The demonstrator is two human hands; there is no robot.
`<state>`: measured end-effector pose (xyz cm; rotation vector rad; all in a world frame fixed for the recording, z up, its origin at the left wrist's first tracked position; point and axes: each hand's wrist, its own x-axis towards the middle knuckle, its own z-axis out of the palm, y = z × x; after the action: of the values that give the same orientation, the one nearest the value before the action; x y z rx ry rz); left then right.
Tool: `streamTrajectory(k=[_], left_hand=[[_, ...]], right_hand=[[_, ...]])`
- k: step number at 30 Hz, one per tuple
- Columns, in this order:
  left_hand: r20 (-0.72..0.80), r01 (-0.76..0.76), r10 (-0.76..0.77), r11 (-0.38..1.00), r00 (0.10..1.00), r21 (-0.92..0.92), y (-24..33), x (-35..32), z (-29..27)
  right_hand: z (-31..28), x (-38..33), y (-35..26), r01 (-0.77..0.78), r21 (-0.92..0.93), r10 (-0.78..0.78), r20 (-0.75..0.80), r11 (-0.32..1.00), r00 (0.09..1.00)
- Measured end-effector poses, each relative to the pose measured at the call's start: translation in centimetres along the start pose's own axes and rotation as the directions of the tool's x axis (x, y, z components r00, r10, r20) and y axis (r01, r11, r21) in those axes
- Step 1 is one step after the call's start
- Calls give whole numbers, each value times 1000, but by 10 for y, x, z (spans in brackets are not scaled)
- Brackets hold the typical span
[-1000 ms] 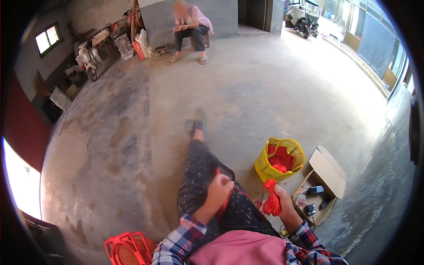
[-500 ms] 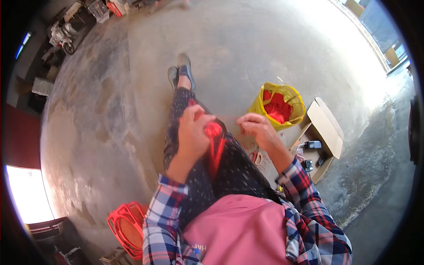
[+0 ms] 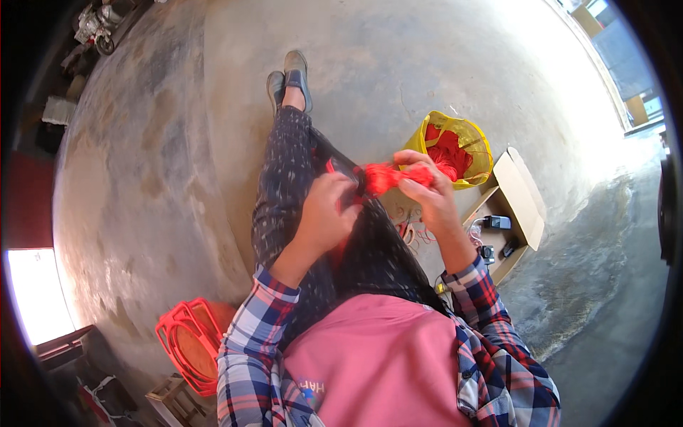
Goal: The recorder is wrapping a long red string around a circular black frame.
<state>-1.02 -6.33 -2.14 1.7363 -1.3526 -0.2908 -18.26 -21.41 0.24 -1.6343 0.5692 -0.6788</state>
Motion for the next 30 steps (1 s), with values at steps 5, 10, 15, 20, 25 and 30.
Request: streamTrajectory(k=[5,10,15,20,25,30], left_hand=[[99,325,-313,856,945,-403,-11,-16,31],[128,356,-333,863,934,-357,-5,-9,23],[139,336,-307,894,941,-297,1,-6,21],[-194,156,-178,980,965,-122,17,1,23],[165,504,-547,557,821,-660,-1,12,15],[-164,337,-377,914,911,-226,-21,10,22]], right_hand=[[7,-42,-52,-204,686,-207,467,698,860],[41,-79,-92,-483,246,191,699,840,689],[30,-68,-125,-39,623,-375,519,781,768],[2,-34,-124,386,496,-584,344,778,735],[0,-3,-62,389,-715,-162,367,581,916],[26,16,5,285,-759,-87,291,586,953]])
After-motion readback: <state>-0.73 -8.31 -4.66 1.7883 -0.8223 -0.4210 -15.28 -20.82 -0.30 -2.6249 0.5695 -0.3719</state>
